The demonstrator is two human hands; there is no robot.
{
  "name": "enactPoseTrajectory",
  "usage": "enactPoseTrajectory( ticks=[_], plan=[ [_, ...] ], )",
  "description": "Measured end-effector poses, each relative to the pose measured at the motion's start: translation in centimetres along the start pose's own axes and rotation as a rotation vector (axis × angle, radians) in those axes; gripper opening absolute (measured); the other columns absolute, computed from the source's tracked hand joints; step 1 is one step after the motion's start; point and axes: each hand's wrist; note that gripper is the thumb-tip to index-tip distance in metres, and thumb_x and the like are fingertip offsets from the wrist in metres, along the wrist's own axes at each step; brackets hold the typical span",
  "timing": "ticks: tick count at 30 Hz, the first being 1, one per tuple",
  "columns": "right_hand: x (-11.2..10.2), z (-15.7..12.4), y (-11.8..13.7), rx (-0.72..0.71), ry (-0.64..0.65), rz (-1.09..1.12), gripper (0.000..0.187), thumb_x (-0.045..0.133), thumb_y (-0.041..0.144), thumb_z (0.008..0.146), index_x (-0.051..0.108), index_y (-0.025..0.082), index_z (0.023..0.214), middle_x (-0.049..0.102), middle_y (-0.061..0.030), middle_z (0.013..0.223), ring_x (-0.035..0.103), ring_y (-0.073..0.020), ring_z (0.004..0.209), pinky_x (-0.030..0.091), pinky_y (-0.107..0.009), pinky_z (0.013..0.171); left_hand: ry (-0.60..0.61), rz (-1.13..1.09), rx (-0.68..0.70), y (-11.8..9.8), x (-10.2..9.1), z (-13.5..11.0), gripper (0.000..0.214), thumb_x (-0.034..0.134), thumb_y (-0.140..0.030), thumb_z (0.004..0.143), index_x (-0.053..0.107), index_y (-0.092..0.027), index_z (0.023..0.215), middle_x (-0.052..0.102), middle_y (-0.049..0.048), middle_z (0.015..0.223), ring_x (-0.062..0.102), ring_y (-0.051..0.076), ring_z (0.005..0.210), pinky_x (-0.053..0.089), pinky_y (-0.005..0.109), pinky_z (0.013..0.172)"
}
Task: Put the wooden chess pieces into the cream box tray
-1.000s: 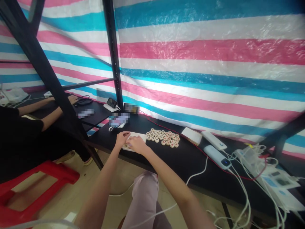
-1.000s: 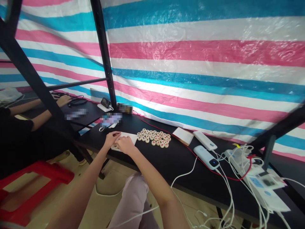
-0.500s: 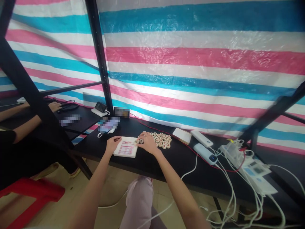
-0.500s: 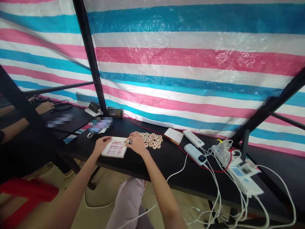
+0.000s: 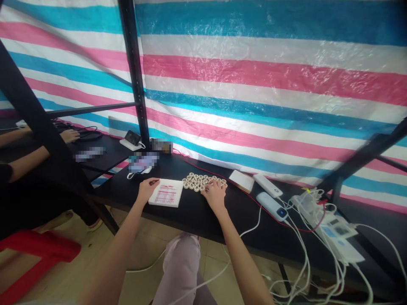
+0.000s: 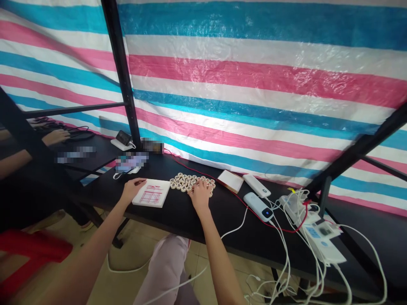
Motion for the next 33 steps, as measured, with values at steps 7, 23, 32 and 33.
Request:
enactPoseTrajectory(
  ticks=[7, 23, 32, 33],
  plan=[
    [-0.8, -0.6, 0.0, -0.031, 0.022, 0.014, 0.018, 0.057, 0.035, 0.08, 0.062, 0.024, 0.093, 0.056, -0.0086, 0.105, 0.042, -0.0269, 0.1, 0.026, -0.045, 0.085, 0.012, -0.019, 0.001, 0.3, 0.1, 0.0, 0.036, 0.055, -0.042, 0.067, 0.07, -0.014, 0.085, 0.067, 0.0055, 0.072, 0.058, 0.016, 0.065, 0.043, 0.024, 0.062],
    [0.6, -1.9, 0.4, 0.032, -0.117, 0.021, 0.016, 0.056, 0.034, 0.081, 0.061, 0.023, 0.092, 0.058, -0.0067, 0.1, 0.043, -0.0237, 0.096, 0.022, -0.039, 0.085, 0.027, -0.032, -0.004, -0.2, -0.1, -0.4, 0.039, 0.056, -0.043, 0.067, 0.071, -0.014, 0.088, 0.066, 0.0048, 0.071, 0.055, 0.015, 0.064, 0.042, 0.025, 0.062],
    [0.5, -1.7, 0.2, -0.003, -0.065, 0.096, 0.011, 0.054, 0.028, 0.084, 0.061, 0.024, 0.091, 0.061, -0.0036, 0.095, 0.047, -0.0206, 0.089, 0.024, -0.033, 0.078, 0.037, -0.047, 0.015, -0.2, 0.0, -0.6, 0.039, 0.057, -0.043, 0.068, 0.07, -0.013, 0.088, 0.065, 0.0045, 0.07, 0.054, 0.014, 0.062, 0.041, 0.024, 0.058],
    [0.4, -2.0, 0.2, 0.005, -0.078, 0.099, 0.012, 0.054, 0.028, 0.084, 0.061, 0.024, 0.094, 0.061, -0.0037, 0.097, 0.048, -0.0204, 0.09, 0.024, -0.033, 0.077, 0.039, -0.049, 0.019, -0.2, 0.0, -0.6, 0.039, 0.057, -0.043, 0.068, 0.07, -0.013, 0.088, 0.065, 0.0046, 0.07, 0.054, 0.014, 0.062, 0.041, 0.024, 0.059]
  ],
)
Point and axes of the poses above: each hand's wrist, its own z-axis towards the middle knuckle, its own x-axis out of the palm, y = z × x
